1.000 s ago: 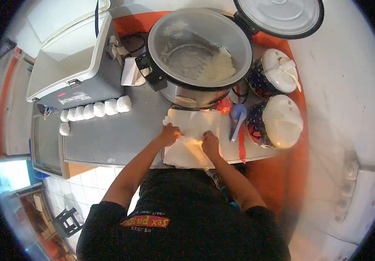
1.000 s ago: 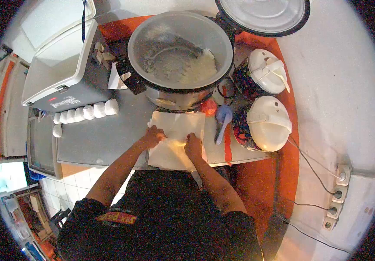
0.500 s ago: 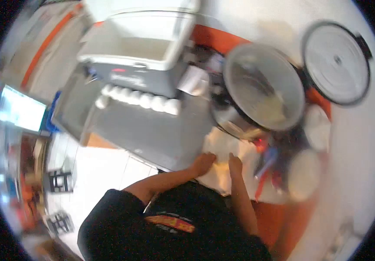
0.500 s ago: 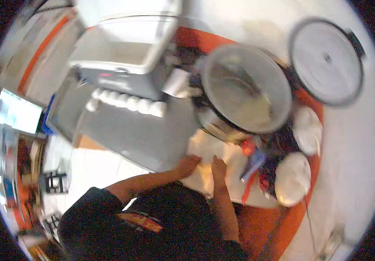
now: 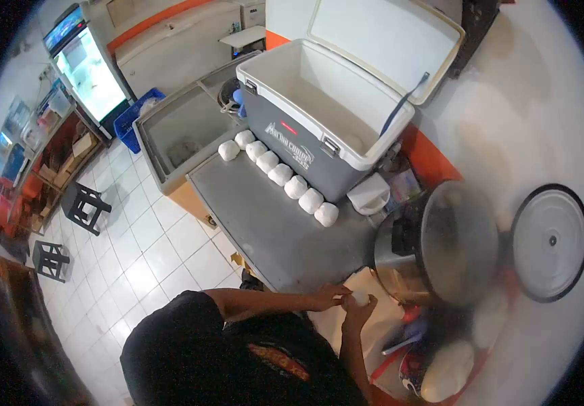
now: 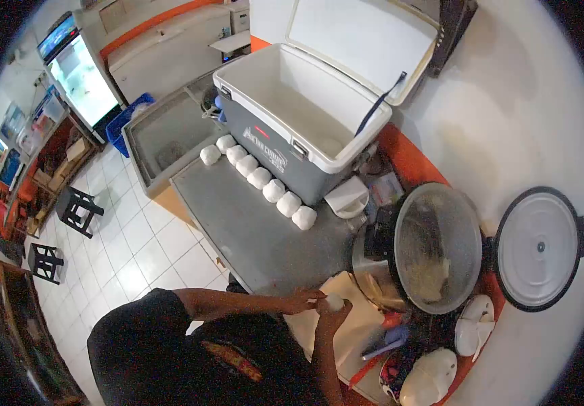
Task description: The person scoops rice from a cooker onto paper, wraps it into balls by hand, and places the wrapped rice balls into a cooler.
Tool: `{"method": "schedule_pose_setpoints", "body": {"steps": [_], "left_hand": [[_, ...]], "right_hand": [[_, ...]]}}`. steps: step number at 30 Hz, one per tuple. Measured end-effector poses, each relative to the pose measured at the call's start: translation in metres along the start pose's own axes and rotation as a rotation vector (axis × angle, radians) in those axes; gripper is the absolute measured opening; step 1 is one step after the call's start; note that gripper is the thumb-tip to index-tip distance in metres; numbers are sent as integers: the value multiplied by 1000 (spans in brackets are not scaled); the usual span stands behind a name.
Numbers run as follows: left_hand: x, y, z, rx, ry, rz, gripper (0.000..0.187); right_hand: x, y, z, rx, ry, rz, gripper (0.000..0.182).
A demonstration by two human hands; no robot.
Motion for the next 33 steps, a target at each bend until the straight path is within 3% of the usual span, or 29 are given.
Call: {"method": "schedule_pose_setpoints", "body": {"steps": [1,3,7,9,10,12,15,16,17,18,20,22,23,24,25,27,29,33], "left_hand": [[-9,0,-11,-10,2,4,52],[-17,-2,-32,-89,-456,16,51],[-29,-5,-76,-89,-330,-23,52],[-49,-16,-107,-342,-85,-44,52],[-57,-21,-113,-345,-85,-43,52],[-54,-27,-120,-428,-802,-7,57],[-31,-31,-145,-588,-848,-33,56],[-19,-31,-153,-587,-851,-37,56],[2,-28,-160,-621,-1096,-39,53],[25,-25,-169,-651,-1342,-37,49],[73,-30,-201,-723,-1410,-67,45],[107,-47,-261,-991,-1317,54,49],[128,-64,-294,-1126,-1210,-69,50],[145,-82,-330,-1256,-1094,-196,51],[143,-100,-368,-1401,-885,-228,52],[138,-117,-432,-1601,-563,-224,55],[129,-123,-473,-1691,-487,-383,62],[196,-116,-528,-1641,-531,-427,66]], "right_hand": [[11,3,8,8,-1,-8,59],[29,9,29,132,193,-47,59],[56,25,69,221,332,64,67],[53,39,93,170,404,168,66],[52,43,108,210,396,222,66],[73,28,136,159,359,202,63],[73,34,154,101,318,150,56],[69,35,158,228,463,279,55],[66,36,159,355,604,409,54],[41,49,138,306,509,394,50],[-17,78,60,177,166,122,44],[-149,140,-105,-138,388,-64,28],[-203,165,-178,-282,467,-178,20],[-123,97,-178,-575,-35,-34,21],[-82,72,-182,-676,-142,38,22],[-64,62,-204,-743,-174,114,23],[-50,60,-209,-753,-165,172,25],[-32,65,-201,-689,-132,254,29]]}}
Point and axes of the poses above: each hand's wrist, its own y-axis towards the middle knuckle, its own z-axis out of the palm, x = y × z, the point moved 5 cm from there along y, towards the middle knuckle, and after that the axes turned 2 degrees about z, right-handed, at the moved point
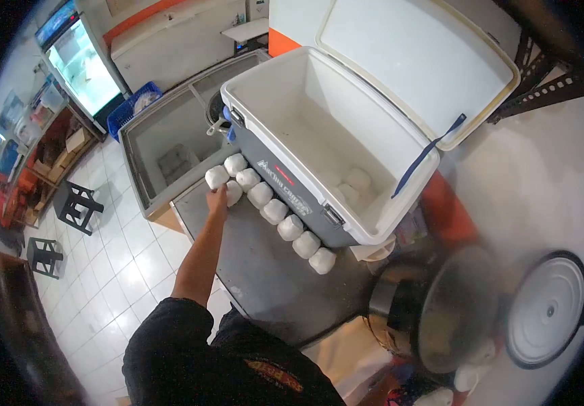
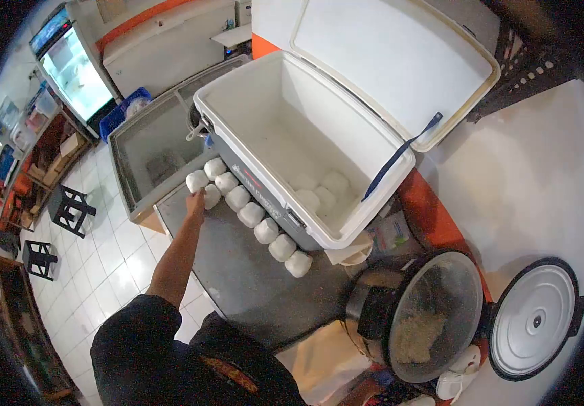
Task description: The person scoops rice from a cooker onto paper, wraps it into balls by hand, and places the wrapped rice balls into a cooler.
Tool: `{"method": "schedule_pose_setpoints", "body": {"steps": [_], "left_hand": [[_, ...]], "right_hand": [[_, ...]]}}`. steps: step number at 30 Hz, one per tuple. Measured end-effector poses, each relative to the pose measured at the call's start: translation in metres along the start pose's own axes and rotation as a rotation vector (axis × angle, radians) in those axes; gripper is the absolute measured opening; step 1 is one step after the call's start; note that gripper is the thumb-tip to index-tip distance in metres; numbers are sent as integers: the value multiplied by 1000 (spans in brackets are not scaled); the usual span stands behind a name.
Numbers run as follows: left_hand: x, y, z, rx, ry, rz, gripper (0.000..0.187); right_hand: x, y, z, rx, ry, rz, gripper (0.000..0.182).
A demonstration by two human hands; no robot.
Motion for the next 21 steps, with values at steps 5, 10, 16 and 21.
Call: {"method": "schedule_pose_setpoints", "body": {"steps": [5,10,16,21], "left_hand": [[-12,-10,-9,-244,108,75,64],[-36,-69,-11,-181,220,410,36],[-49,-255,82,101,108,671,27],[-66,-448,178,774,-76,968,33]], "right_hand": [[11,-2,-1,39,70,14,33],[26,-33,-56,-181,242,-90,38],[193,-102,-138,-644,276,-545,33],[400,-93,-43,16,-163,-737,34]]}}
Point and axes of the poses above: each hand's wrist, its own y-axis towards the middle knuckle, its own z-axis out of the palm, x = y × z, the point moved 5 cm from there along y, towards the middle knuckle, and after that the axes turned 2 degrees about z, right-handed, at the moved point
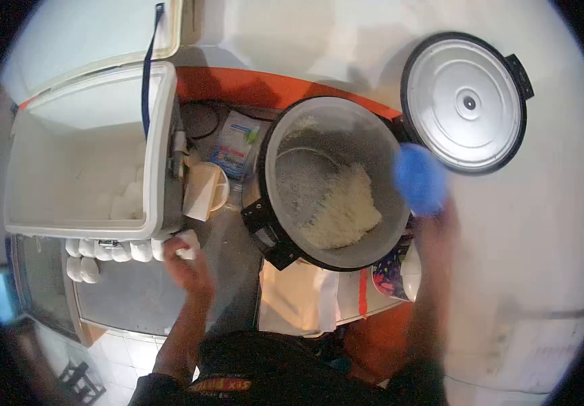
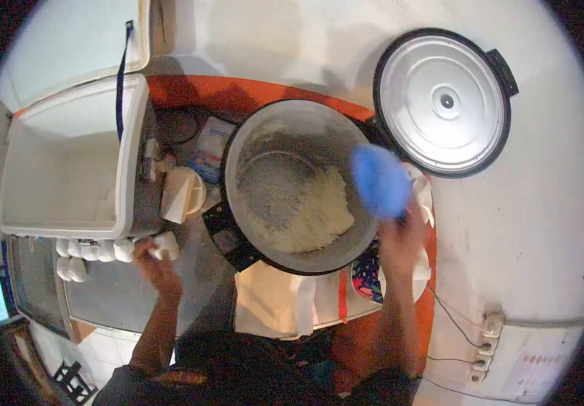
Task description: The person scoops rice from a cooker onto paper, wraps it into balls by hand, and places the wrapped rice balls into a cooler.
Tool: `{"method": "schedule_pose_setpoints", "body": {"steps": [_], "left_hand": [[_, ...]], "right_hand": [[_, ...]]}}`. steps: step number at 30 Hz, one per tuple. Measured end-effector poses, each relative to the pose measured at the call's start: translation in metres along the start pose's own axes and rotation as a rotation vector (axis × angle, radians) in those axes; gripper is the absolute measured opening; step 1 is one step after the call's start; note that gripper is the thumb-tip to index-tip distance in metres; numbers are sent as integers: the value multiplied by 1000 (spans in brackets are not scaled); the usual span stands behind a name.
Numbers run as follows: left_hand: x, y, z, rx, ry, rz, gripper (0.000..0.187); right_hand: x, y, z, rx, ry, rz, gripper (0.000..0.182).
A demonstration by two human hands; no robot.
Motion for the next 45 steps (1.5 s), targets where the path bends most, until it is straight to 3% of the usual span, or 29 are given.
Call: {"method": "schedule_pose_setpoints", "body": {"steps": [1,2,3,5,6,9,11,13,17,19,23,25,29,31,34,38,40,41,43,44,45], "left_hand": [[-27,13,30,128,-35,-18,40],[-54,27,54,252,-70,-36,48],[-73,40,72,261,-75,-34,48],[-97,54,104,391,-180,-21,40],[-96,53,109,400,-188,-18,40],[-80,37,120,388,-185,-115,32],[-69,27,118,269,-265,-171,30],[-68,22,118,218,-282,-216,26],[-69,23,119,170,-332,-235,25],[-70,24,121,187,-330,-221,24],[-73,25,121,174,-362,-236,22],[-73,25,123,179,-371,-247,22],[-73,25,123,156,-385,-226,21],[-72,26,124,167,-386,-203,20],[-70,23,123,141,-410,-179,20],[-68,20,120,147,-409,-223,21],[-69,22,121,144,-428,-223,23],[-70,21,121,133,-432,-202,23],[-68,23,122,167,-424,-194,24],[-69,26,119,289,-336,-136,32],[-73,29,115,276,-335,-118,32]], "right_hand": [[45,20,33,240,-380,23,44],[5,48,64,347,-439,-242,44],[-21,69,95,366,-612,-358,39],[-72,96,149,474,-1051,-335,29],[-89,106,168,500,-1096,-296,25],[-108,109,194,616,-1184,-219,20],[-112,106,197,728,-1225,-191,18],[-113,97,200,910,-1213,-323,19],[-124,77,210,990,-1083,-378,24],[-133,48,235,1401,-1111,-174,25],[-110,9,242,1590,-1101,-188,30],[-119,-2,239,1764,-1133,-56,33],[-94,-16,197,1634,-866,-51,33],[-61,-18,172,1296,-711,-18,37],[-26,-18,145,1121,-480,26,39],[-16,-19,139,1032,-312,73,36],[-20,-24,141,1106,4,657,29],[-20,-25,141,1102,6,633,29],[-29,-30,146,1007,313,849,20],[-26,-32,141,1013,318,826,20],[-25,-32,131,908,422,891,18]]}}
Point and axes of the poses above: each hand's wrist, its own y-axis towards the middle knuckle, its own z-axis out of the palm, x = y × z, the point moved 5 cm from there along y, towards the middle knuckle, and after that the axes turned 2 degrees about z, right-handed, at the moved point
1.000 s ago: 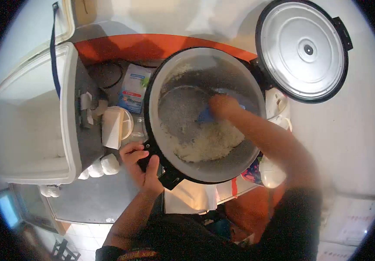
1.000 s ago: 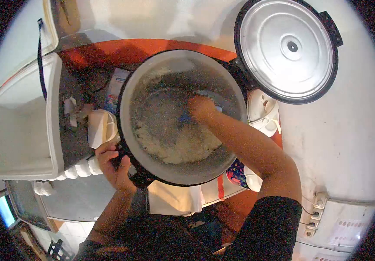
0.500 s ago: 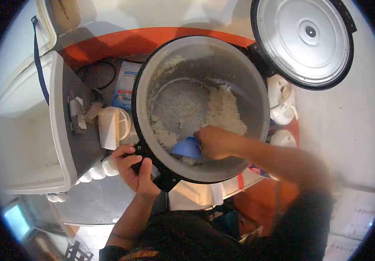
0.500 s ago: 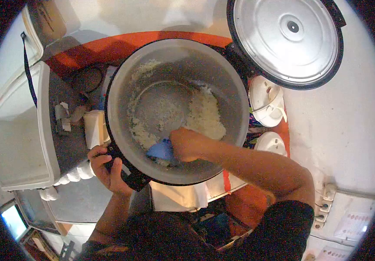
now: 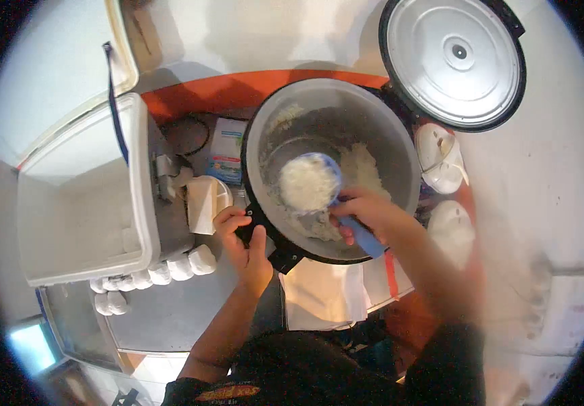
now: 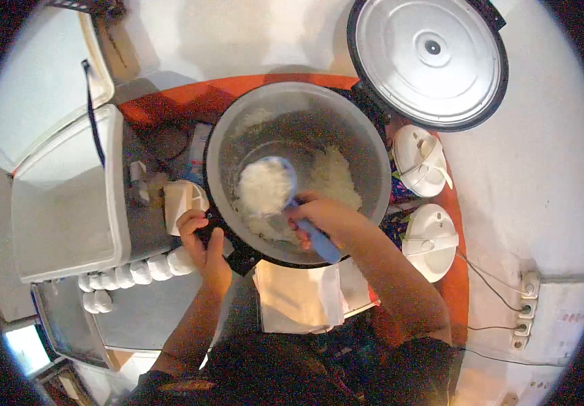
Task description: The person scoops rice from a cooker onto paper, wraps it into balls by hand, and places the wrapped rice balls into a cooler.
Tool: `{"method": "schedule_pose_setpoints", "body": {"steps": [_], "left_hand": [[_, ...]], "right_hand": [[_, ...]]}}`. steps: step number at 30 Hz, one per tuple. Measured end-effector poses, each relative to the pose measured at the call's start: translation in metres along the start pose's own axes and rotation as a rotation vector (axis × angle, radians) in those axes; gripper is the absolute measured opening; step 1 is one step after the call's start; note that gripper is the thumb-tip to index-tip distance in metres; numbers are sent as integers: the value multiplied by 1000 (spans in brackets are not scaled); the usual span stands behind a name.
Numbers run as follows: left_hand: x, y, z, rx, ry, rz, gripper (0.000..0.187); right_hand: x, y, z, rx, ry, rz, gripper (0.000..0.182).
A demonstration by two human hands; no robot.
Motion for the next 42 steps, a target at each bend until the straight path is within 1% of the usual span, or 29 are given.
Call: {"method": "schedule_pose_setpoints", "body": {"steps": [1,4,7,8,9,10,12,13,14,15,16,17,18,19,20,21,22,26,28,29,31,32,33,34,36,37,39,40,42], "left_hand": [[-6,2,0,-26,3,20,34],[1,-31,-14,-113,-1,155,42],[28,-99,-37,-17,79,223,42],[42,-123,-32,254,225,204,47],[58,-155,-25,530,371,175,53],[63,-171,-22,549,377,153,53],[72,-206,1,1024,411,100,77],[71,-213,1,1042,414,70,77],[70,-220,5,1116,470,60,92],[69,-228,7,1183,526,64,108],[70,-235,7,1190,530,64,108],[78,-241,6,1228,581,41,118],[85,-246,5,1266,632,18,129],[88,-249,4,1274,632,15,129],[94,-250,4,1303,683,-10,133],[98,-252,5,1330,735,-37,137],[96,-256,3,1337,738,-49,137],[88,-251,8,1372,830,-62,140],[85,-250,14,1376,879,-73,140],[82,-248,15,1363,890,-69,141],[76,-251,15,1343,908,-79,142],[71,-248,20,1366,961,-118,127],[70,-243,25,1389,1015,-154,112],[77,-240,29,1383,1020,-152,112],[104,-237,40,1257,996,54,77],[119,-242,45,1245,1004,60,77],[122,-249,53,1055,1020,342,67],[122,-252,57,1056,1024,356,67],[118,-263,58,1065,1021,260,68]], "right_hand": [[-1,-10,-7,-50,140,-13,16],[-13,-46,-33,-70,255,-158,19],[-30,-113,-25,-64,258,-207,21],[-47,-129,-23,-56,327,-216,20],[-75,-135,-25,43,360,-182,21],[-99,-141,-24,44,378,-159,21],[-148,-152,-10,137,507,-77,23],[-178,-145,-8,116,512,-7,30],[-209,-135,-6,120,528,19,30],[-240,-120,-9,5,458,5,38],[-267,-101,-13,-111,383,-22,46],[-295,-79,-10,-110,389,-24,46],[-311,-60,-19,-414,-106,-314,55],[-330,-47,-15,-703,-615,-586,64],[-368,-18,-8,-619,-587,-634,68],[-400,-1,-2,-571,-710,-615,68],[-422,4,5,-515,-832,-591,69],[-411,-6,4,-459,-983,-463,72],[-408,-1,4,-525,-1011,-289,73],[-405,2,-3,-527,-1018,-302,73],[-407,4,-6,-335,-874,-400,74],[-407,6,-14,-329,-878,-407,74],[-402,8,-21,-277,-805,-513,75],[-398,7,-25,-225,-728,-614,76],[-384,-11,-26,-275,-659,-631,77],[-371,-22,-29,-324,-588,-642,78],[-356,-36,-42,-366,-456,-644,77],[-350,-39,-54,-411,-323,-636,77],[-346,-31,-86,-469,-278,-603,77]]}}
Point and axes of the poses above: each hand's wrist, its own y-axis towards the middle knuckle, its own z-axis out of the palm, x = y × z, the point moved 5 cm from there along y, towards the middle knuckle, and after that the axes turned 2 degrees about z, right-handed, at the moved point
